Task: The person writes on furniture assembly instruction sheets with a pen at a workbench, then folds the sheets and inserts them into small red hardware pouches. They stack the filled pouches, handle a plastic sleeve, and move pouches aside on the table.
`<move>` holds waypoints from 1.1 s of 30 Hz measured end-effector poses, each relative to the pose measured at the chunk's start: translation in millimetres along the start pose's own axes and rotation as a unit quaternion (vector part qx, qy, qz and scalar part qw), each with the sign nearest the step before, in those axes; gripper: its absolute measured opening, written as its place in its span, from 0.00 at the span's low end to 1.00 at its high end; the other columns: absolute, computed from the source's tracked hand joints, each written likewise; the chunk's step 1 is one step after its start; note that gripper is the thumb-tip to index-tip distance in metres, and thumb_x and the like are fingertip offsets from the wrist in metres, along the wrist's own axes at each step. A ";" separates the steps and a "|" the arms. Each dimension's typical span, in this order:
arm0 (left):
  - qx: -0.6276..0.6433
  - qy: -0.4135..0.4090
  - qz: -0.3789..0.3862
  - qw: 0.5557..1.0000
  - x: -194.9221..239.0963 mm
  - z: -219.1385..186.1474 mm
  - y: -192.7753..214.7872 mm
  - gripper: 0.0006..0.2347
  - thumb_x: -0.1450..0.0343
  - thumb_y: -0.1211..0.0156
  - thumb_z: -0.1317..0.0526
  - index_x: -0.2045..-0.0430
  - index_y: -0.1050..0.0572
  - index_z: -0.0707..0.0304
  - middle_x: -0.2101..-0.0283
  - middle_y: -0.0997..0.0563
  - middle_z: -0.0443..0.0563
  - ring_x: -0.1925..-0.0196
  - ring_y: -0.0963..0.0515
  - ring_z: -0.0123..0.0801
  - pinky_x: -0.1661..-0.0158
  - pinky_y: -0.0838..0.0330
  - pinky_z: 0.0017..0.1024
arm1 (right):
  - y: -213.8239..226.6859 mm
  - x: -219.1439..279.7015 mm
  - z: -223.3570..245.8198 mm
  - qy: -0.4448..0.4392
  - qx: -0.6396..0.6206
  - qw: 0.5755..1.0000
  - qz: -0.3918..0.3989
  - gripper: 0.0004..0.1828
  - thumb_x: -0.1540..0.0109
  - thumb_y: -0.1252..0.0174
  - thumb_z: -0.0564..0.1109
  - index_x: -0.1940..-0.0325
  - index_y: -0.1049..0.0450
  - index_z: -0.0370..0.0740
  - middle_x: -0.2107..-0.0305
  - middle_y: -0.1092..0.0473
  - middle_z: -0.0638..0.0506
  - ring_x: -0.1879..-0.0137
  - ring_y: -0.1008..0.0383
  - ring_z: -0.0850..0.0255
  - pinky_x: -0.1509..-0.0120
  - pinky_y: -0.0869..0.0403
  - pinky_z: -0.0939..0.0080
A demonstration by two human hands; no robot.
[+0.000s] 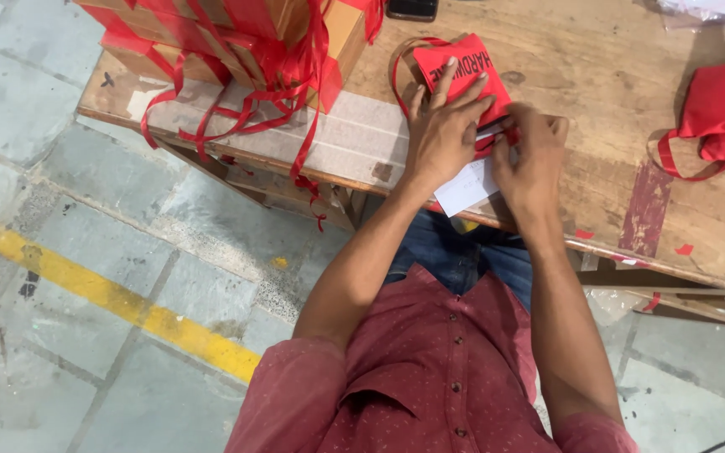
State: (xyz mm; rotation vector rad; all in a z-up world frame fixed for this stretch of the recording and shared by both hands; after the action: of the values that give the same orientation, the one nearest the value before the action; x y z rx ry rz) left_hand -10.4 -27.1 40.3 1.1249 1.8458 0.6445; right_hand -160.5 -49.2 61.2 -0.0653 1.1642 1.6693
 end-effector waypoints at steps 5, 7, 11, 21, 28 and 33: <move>0.092 -0.044 -0.037 0.994 -0.6 19.0 -17.5 0.18 0.31 0.40 0.70 0.49 0.19 0.48 0.33 0.27 0.39 0.21 0.51 0.41 0.26 0.57 0.55 | 5.2 4.1 1.4 0.041 0.043 0.996 0.068 0.24 0.40 0.43 0.32 0.40 0.26 0.44 0.53 0.27 0.48 0.45 0.37 0.46 0.41 0.39 0.45; 0.121 -0.052 -0.041 0.991 1.0 22.2 -18.8 0.17 0.31 0.41 0.71 0.50 0.18 0.49 0.34 0.26 0.40 0.20 0.51 0.42 0.24 0.54 0.51 | 5.6 7.0 3.3 0.051 0.038 0.995 0.076 0.27 0.41 0.44 0.32 0.37 0.26 0.44 0.50 0.28 0.47 0.43 0.38 0.45 0.41 0.41 0.45; 0.189 -0.043 -0.048 0.980 -1.5 25.7 -15.2 0.17 0.31 0.45 0.75 0.53 0.17 0.54 0.36 0.24 0.43 0.19 0.51 0.43 0.30 0.37 0.36 | 3.0 3.6 1.3 0.041 0.057 0.993 0.090 0.31 0.43 0.45 0.31 0.36 0.27 0.43 0.50 0.30 0.47 0.44 0.38 0.44 0.42 0.42 0.43; 0.242 -0.005 -0.029 0.970 0.7 22.6 -10.7 0.17 0.32 0.48 0.77 0.56 0.16 0.57 0.39 0.21 0.42 0.20 0.48 0.40 0.43 0.23 0.27 | 7.5 5.7 -9.2 -0.054 -0.101 0.984 0.135 0.15 0.37 0.42 0.43 0.47 0.25 0.42 0.63 0.32 0.48 0.52 0.35 0.51 0.44 0.35 0.51; 0.298 0.006 -0.058 0.953 1.6 27.9 -7.6 0.14 0.30 0.45 0.76 0.58 0.16 0.58 0.42 0.18 0.46 0.22 0.43 0.40 0.42 0.22 0.29 | 1.2 5.9 3.1 0.037 0.039 0.986 0.155 0.19 0.37 0.36 0.55 0.44 0.18 0.47 0.59 0.36 0.46 0.48 0.40 0.49 0.41 0.45 0.44; 0.351 0.026 -0.082 0.932 3.6 33.1 -4.5 0.11 0.27 0.43 0.73 0.58 0.16 0.59 0.44 0.17 0.51 0.23 0.36 0.38 0.37 0.25 0.33 | 0.9 3.8 7.5 0.057 0.062 0.980 0.180 0.24 0.41 0.33 0.64 0.48 0.17 0.51 0.57 0.41 0.47 0.47 0.45 0.50 0.43 0.48 0.46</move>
State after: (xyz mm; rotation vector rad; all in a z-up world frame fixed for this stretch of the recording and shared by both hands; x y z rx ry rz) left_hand 15.4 -26.1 19.0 1.3761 2.2628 -0.1151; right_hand -159.3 -41.2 63.7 0.1382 1.4277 1.9226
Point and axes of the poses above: each hand's wrist, its own x-axis away from the middle knuckle, its own y-axis out of the back of the hand, z = x × y, the point moved 4 cm from there along -x, towards the middle knuckle
